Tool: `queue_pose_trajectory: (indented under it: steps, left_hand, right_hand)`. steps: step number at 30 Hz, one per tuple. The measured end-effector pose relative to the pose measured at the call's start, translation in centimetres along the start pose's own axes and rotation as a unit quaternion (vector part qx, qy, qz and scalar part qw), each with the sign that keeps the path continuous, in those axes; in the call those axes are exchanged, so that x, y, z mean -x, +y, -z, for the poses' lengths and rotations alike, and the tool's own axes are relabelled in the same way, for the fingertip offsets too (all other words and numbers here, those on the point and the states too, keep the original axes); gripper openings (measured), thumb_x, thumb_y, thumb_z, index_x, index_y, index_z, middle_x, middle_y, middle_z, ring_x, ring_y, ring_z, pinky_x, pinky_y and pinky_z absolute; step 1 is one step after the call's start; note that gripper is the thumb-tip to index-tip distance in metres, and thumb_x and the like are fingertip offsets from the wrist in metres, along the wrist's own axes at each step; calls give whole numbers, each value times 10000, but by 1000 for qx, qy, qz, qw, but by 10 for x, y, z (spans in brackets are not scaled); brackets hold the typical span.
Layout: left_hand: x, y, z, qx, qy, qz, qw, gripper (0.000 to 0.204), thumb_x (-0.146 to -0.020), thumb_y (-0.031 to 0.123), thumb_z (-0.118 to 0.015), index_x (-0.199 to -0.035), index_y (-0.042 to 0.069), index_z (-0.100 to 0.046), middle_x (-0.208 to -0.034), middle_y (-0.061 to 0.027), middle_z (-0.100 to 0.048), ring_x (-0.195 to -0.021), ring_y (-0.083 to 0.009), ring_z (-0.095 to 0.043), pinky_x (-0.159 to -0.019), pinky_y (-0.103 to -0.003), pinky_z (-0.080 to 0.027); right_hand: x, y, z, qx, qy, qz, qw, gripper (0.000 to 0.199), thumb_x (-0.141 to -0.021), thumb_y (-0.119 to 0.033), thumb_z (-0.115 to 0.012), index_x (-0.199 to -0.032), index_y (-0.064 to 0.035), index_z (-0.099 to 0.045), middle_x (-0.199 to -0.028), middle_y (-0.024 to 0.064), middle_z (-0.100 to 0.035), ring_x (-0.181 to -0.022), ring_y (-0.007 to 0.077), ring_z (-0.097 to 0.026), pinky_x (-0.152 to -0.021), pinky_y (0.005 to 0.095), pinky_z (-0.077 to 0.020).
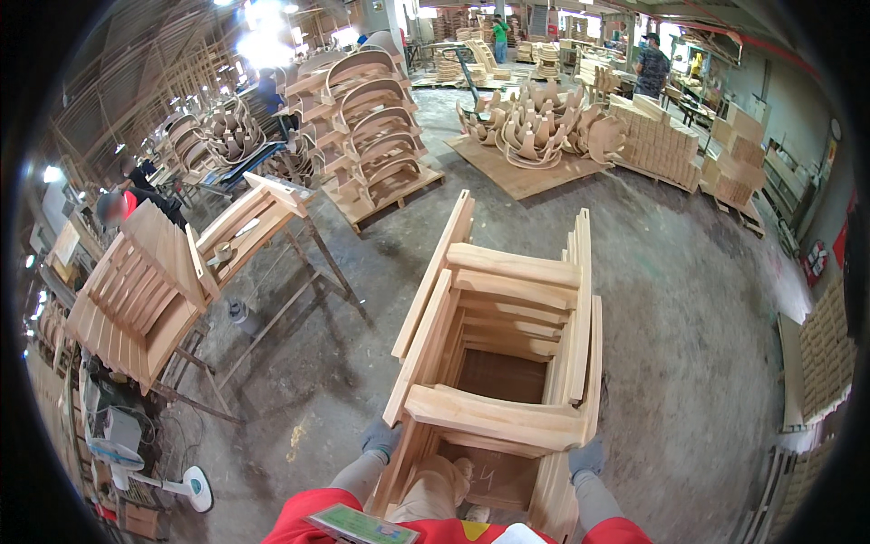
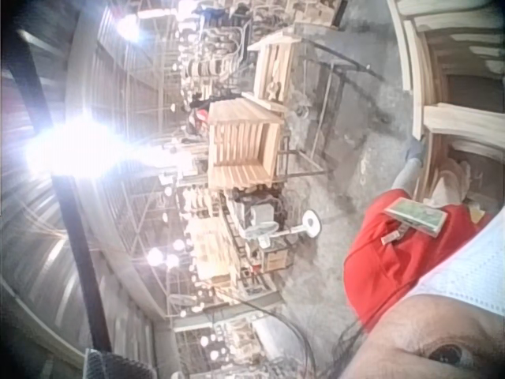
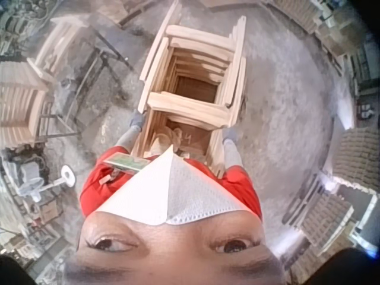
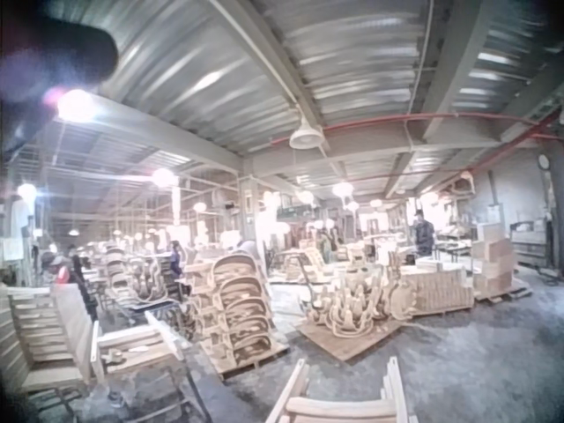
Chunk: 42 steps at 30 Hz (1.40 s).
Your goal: The person applies a white finish to wooden chair frames using a brush and a small container. They repeatedly dip the brush, coat edges and surfaces, and reposition the chair to access different areas. Another worker moves a pallet nearby while the person continues painting.
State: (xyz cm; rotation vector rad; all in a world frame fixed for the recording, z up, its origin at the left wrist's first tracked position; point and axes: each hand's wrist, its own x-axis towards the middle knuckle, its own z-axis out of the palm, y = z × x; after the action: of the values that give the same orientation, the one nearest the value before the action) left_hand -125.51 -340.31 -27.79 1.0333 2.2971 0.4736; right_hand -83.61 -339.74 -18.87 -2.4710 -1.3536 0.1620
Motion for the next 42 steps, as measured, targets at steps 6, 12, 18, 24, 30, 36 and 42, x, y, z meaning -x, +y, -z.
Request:
queue_pose_trajectory:
  steps: [6, 12, 18, 24, 30, 36, 42]
  left_hand:
    - [-3, -4, -4, -15, 15, -19, 1000, 534, -724, 504, -586, -929, 14, -641, -861, -247, -634, -822, -379, -634, -703, -432, -502]
    - [-5, -5, -2, -44, 14, -12, 999, 549, -722, 509, -583, -931, 5, -638, -855, -262, -630, -815, -385, -634, -704, -436, -505]
    - [-2, -3, 0, -23, 9, -14, 1000, 538, -716, 489, -593, -944, 3, -624, -875, -239, -636, -830, -384, -629, -712, -427, -504]
    - [1, -2, 0, -17, 38, -9, 999, 481, -722, 461, -586, -946, 40, -650, -879, -237, -630, -855, -370, -627, -730, -418, -500]
    - [-2, -5, -1, 12, -1, -27, 1000, 480, -719, 440, -600, -963, 27, -615, -915, -237, -626, -875, -376, -616, -716, -427, -489]
    - [-3, -5, -5, 11, 47, -27, 998, 455, -710, 439, -586, -937, 52, -661, -854, -226, -637, -811, -360, -638, -687, -417, -504]
    - [3, 2, 4, 7, 39, -12, 999, 446, -712, 441, -578, -921, 57, -665, -845, -223, -638, -805, -359, -640, -680, -412, -508]
  right_hand:
    - [-7, 12, -13, 9, -16, -17, 1000, 527, -655, -176, -697, -1084, 17, -460, -1006, 263, -580, -949, 400, -571, -809, 417, -463]
    - [-8, 15, -15, -16, -21, -17, 1000, 541, -646, -179, -705, -1084, 26, -462, -1019, 269, -577, -949, 403, -572, -813, 417, -463]
    - [-5, 12, -15, 6, -14, -13, 1000, 452, -679, -235, -679, -1001, 10, -479, -977, 249, -576, -920, 409, -567, -793, 445, -450]
    - [-4, 9, -12, 18, -20, -28, 999, 449, -669, -237, -686, -987, 4, -481, -984, 248, -567, -926, 400, -562, -797, 436, -447]
    - [0, -1, -3, 22, -19, -33, 999, 524, -647, -255, -710, -1038, 4, -478, -980, 238, -572, -924, 382, -566, -791, 424, -451]
    - [0, 1, -2, -4, -34, -24, 999, 573, -641, -258, -713, -1083, 19, -477, -1048, 253, -556, -986, 395, -543, -845, 414, -438]
    - [0, 1, 0, -13, -59, -32, 998, 569, -653, -246, -703, -1096, 24, -469, -1060, 265, -553, -1006, 392, -542, -853, 410, -439]
